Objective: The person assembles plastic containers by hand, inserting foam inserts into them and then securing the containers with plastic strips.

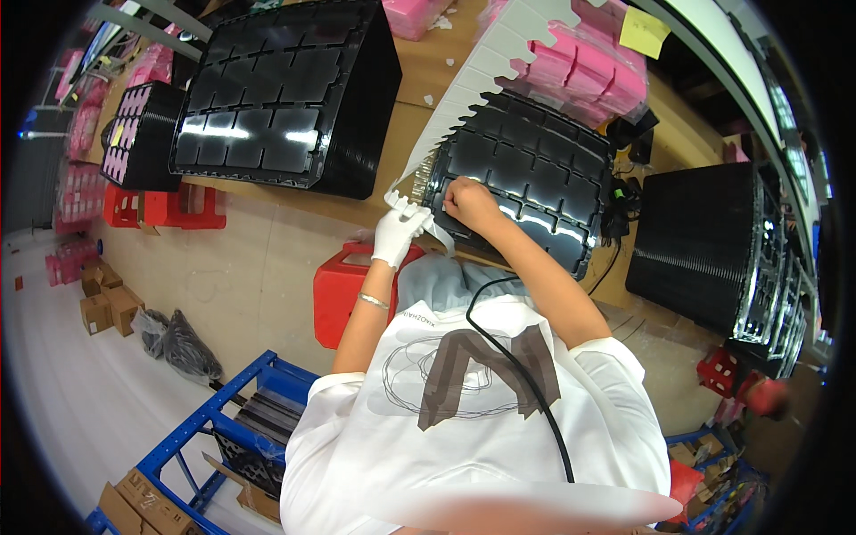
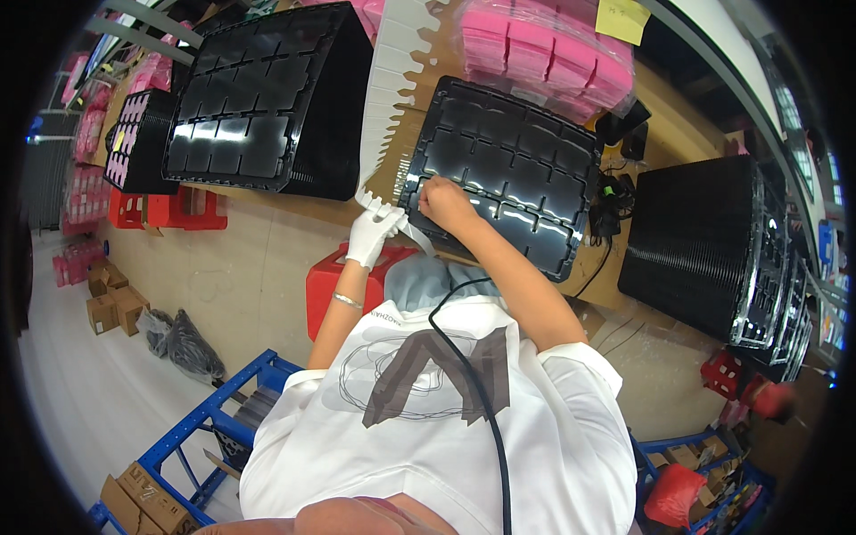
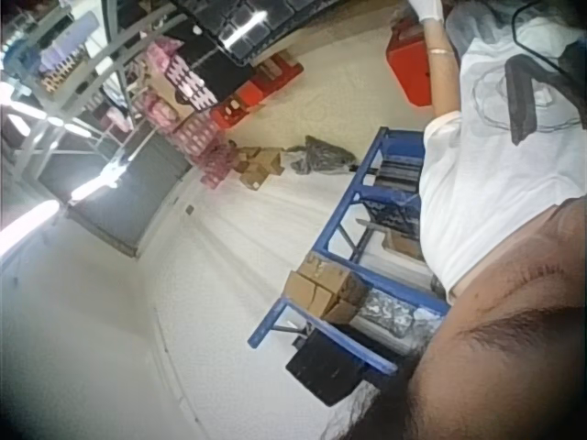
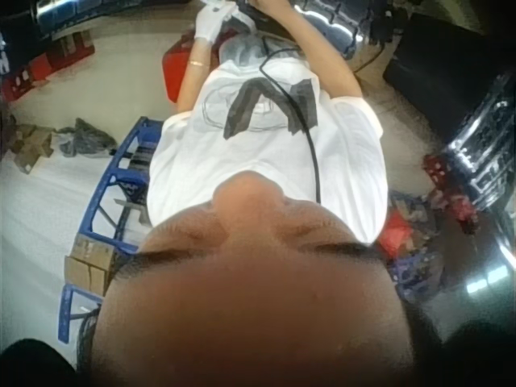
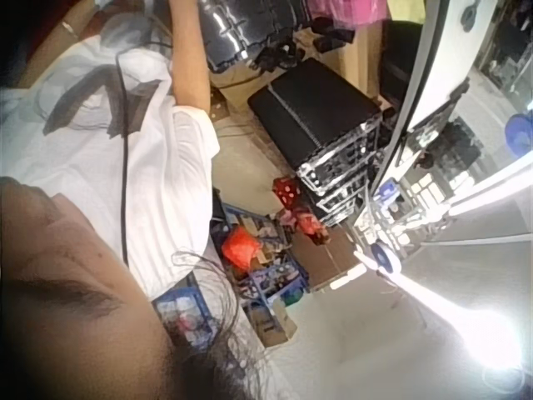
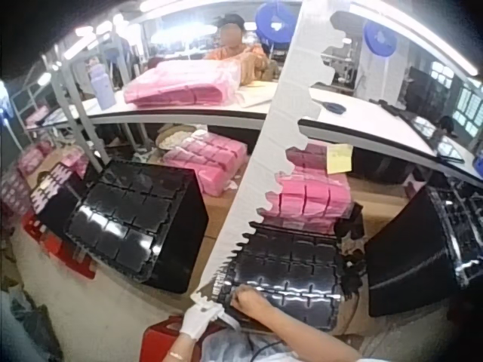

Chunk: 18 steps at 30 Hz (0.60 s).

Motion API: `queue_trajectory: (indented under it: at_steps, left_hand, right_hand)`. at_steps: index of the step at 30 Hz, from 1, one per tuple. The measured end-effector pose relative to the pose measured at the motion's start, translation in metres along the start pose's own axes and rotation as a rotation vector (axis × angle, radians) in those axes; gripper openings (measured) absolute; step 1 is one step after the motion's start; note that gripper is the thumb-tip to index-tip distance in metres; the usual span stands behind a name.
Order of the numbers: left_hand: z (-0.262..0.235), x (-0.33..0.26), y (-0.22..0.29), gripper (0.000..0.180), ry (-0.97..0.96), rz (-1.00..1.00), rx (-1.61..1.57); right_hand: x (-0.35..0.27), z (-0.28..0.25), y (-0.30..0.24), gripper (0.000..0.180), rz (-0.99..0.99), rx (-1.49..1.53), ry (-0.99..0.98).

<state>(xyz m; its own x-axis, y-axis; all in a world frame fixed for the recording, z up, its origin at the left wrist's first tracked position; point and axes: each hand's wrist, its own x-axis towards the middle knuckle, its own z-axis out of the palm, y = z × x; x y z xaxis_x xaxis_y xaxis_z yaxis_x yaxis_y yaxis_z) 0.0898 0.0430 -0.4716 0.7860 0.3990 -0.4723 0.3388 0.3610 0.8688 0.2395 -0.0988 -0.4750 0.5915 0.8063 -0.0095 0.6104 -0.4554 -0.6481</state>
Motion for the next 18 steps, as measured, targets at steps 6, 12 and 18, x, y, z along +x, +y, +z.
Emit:
queue_trajectory:
  at_steps: [6, 12, 18]
  left_hand:
    - [0.0, 0.0, -0.002, 0.022, -0.011, 0.02, -0.01]
    - [0.001, -0.001, -0.002, 0.022, 0.009, 0.057, 0.049]
    - [0.005, -0.003, 0.002, 0.025, 0.042, 0.043, 0.085]
  right_hand:
    - [-0.001, 0.002, 0.002, 0.011, 0.004, 0.034, 0.008]
    - [0.001, -0.001, 0.001, 0.012, -0.006, 0.013, -0.02]
    - [-0.009, 0.003, 0.011, 0.014, -0.129, 0.066, 0.079]
